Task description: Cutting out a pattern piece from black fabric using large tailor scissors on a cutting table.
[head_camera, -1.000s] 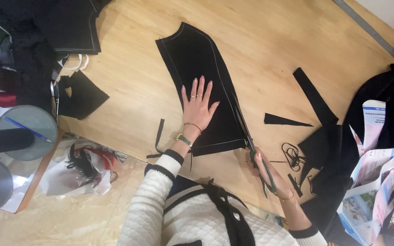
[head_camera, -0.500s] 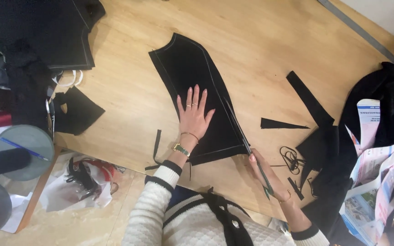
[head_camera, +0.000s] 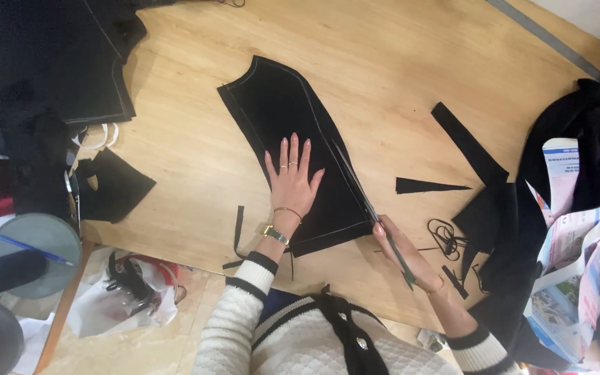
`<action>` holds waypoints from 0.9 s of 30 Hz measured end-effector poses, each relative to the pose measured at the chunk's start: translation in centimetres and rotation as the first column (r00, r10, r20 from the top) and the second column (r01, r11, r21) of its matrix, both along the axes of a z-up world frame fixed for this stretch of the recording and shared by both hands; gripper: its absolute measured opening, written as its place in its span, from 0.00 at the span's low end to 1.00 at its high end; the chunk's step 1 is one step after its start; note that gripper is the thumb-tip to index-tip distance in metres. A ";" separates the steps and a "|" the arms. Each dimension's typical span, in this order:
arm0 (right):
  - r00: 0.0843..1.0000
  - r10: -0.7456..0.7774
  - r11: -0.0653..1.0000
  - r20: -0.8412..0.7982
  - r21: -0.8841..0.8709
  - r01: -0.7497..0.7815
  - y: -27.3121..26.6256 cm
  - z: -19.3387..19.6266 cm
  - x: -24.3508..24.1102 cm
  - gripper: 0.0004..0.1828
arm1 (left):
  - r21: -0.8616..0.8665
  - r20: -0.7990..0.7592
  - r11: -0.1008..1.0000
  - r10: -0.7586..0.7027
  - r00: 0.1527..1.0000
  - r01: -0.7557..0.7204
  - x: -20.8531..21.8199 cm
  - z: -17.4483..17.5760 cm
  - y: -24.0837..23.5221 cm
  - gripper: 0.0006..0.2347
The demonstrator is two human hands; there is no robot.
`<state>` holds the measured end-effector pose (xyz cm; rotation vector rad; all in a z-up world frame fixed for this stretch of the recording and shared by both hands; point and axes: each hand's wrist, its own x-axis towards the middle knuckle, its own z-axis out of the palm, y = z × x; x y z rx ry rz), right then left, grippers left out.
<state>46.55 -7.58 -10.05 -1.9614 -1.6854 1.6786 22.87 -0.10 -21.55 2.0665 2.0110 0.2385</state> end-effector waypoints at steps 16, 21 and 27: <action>0.998 -0.062 0.997 -0.010 0.040 0.063 1.1 0.9 -1.9 0.30 | -0.003 -0.022 1.000 0.005 1.000 -0.005 -0.1 0.1 0.0 0.29; 0.996 -0.076 0.997 0.037 0.028 0.075 2.9 0.9 -2.8 0.37 | -0.029 -0.026 1.000 -0.002 1.000 0.001 -0.2 0.7 0.1 0.29; 0.995 -0.067 0.998 0.069 -0.004 0.067 3.7 2.1 -4.8 0.39 | -0.060 -0.008 0.998 -0.001 1.000 0.000 -0.3 1.0 0.1 0.29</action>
